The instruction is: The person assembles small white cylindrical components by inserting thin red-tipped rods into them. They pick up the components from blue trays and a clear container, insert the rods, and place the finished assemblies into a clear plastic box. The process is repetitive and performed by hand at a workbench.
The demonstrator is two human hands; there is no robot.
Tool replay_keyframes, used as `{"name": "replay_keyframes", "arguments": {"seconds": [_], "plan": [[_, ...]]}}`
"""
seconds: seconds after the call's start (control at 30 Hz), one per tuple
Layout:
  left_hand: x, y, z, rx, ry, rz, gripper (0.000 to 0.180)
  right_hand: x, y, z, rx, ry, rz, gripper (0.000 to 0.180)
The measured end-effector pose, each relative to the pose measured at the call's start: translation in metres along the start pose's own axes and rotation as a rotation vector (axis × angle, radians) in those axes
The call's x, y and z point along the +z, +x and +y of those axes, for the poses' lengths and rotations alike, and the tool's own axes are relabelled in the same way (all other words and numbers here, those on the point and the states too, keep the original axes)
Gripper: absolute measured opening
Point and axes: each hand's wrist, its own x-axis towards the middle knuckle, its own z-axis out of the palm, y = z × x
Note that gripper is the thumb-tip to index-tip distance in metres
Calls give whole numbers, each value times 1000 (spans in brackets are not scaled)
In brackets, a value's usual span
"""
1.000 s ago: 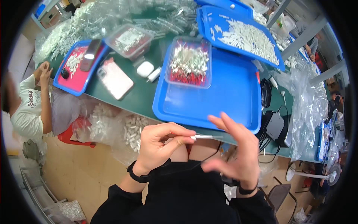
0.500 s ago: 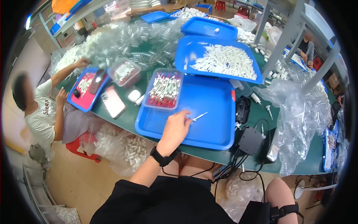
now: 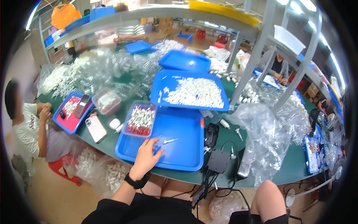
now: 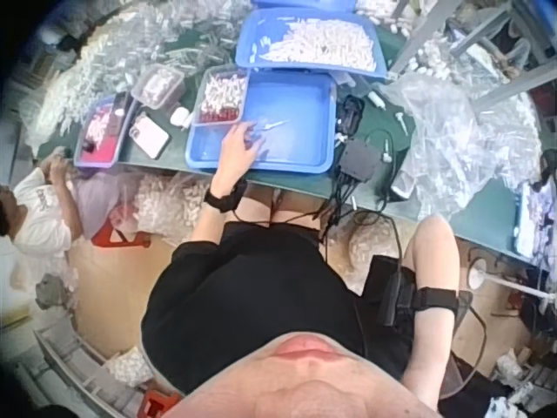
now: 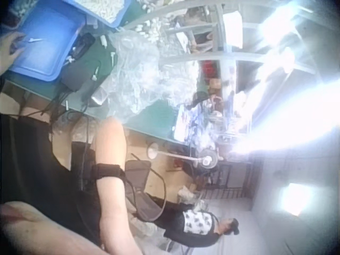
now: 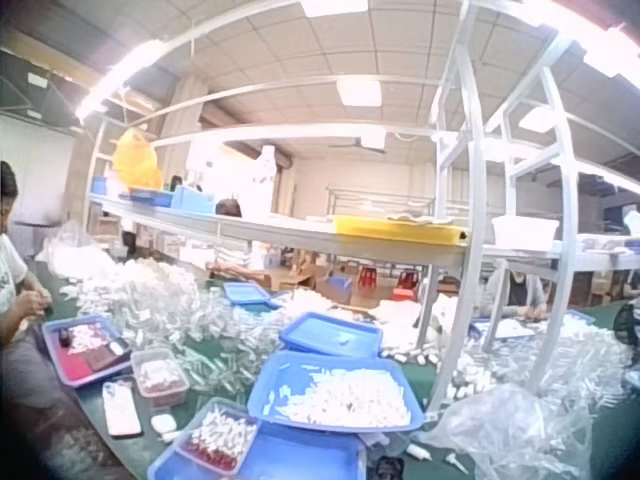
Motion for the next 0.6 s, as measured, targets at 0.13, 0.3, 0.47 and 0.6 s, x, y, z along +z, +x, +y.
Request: {"name": "replay_keyframes", "arguments": {"seconds": [0.13,0.3,0.47,0.6], "plan": [[-7,-2,1,34,-62,-14,40,1,5,8,-6,364,-24,33],[-20,0,-1,96,-77,-9,36,1,3,20,-142,816,-62,35],[-52,5,4,201,-185,-24,23,0,0,58,-110,1251,-210,37],[-80,37,-1,253,41,102,17,-43,-62,123,1004,853,-196,32]]}}
